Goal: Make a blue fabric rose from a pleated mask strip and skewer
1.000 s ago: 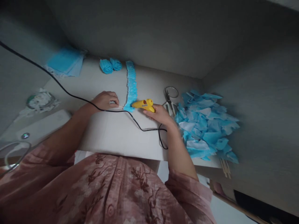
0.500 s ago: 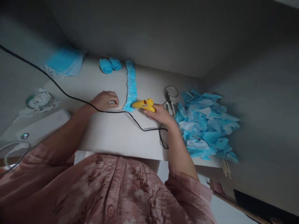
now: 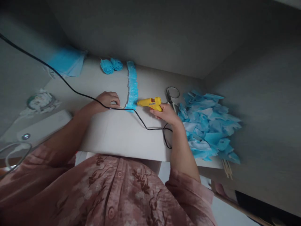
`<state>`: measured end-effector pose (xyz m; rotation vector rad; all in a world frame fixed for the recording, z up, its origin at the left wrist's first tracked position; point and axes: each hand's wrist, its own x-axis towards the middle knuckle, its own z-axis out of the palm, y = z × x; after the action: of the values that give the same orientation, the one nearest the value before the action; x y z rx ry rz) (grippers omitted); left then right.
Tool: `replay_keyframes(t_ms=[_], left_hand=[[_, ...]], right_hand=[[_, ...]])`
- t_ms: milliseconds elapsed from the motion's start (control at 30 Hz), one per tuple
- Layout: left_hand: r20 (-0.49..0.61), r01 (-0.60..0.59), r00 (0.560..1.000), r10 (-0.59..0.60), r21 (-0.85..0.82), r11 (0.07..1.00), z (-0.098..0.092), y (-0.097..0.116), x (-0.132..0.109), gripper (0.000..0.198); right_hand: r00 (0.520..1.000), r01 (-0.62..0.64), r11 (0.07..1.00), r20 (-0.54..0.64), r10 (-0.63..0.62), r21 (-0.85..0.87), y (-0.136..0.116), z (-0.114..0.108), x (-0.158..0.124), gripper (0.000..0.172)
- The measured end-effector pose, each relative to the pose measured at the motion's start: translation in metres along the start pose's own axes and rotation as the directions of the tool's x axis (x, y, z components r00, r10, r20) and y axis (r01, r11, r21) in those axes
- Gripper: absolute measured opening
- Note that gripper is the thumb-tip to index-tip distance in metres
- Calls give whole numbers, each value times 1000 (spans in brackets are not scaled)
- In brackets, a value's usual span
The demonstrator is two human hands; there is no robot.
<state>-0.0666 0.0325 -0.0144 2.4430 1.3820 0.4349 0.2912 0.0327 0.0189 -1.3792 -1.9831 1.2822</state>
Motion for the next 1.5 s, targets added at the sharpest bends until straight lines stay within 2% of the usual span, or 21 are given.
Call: replay_keyframes(t_ms=[300,533,767,867,1033,1267,1500], left_hand=[[-62,-40,997,40,13,999,2,2,-2,15],[-7,-8,1000,8,35,999,-4,8,-1,14],[-22,-27,999,28,45,999,-4,6,0,12],[0,-9,1000,9,36,999,-4,7,1,13],[-13,-12,1000,12,5,1000,-6,10,0,13],[-11,34,999,-34,3,999,-6,9,3,10],[-21,18,1000,-18,-16,1000,-6,8,3,12]], right_hand=[[999,8,999,38,-7,-40,-9,12,1,42],[999,17,995,36,-13,-101,-9,15,3,44],[999,-23,999,49,21,31,-7,15,4,44],[997,-64,998,44,63,28,-7,15,4,45],[998,-41,999,45,41,-5,-8,14,5,50],[999,-19,999,42,20,-43,-6,13,7,47],[999,-21,998,43,23,-58,-6,11,8,40]])
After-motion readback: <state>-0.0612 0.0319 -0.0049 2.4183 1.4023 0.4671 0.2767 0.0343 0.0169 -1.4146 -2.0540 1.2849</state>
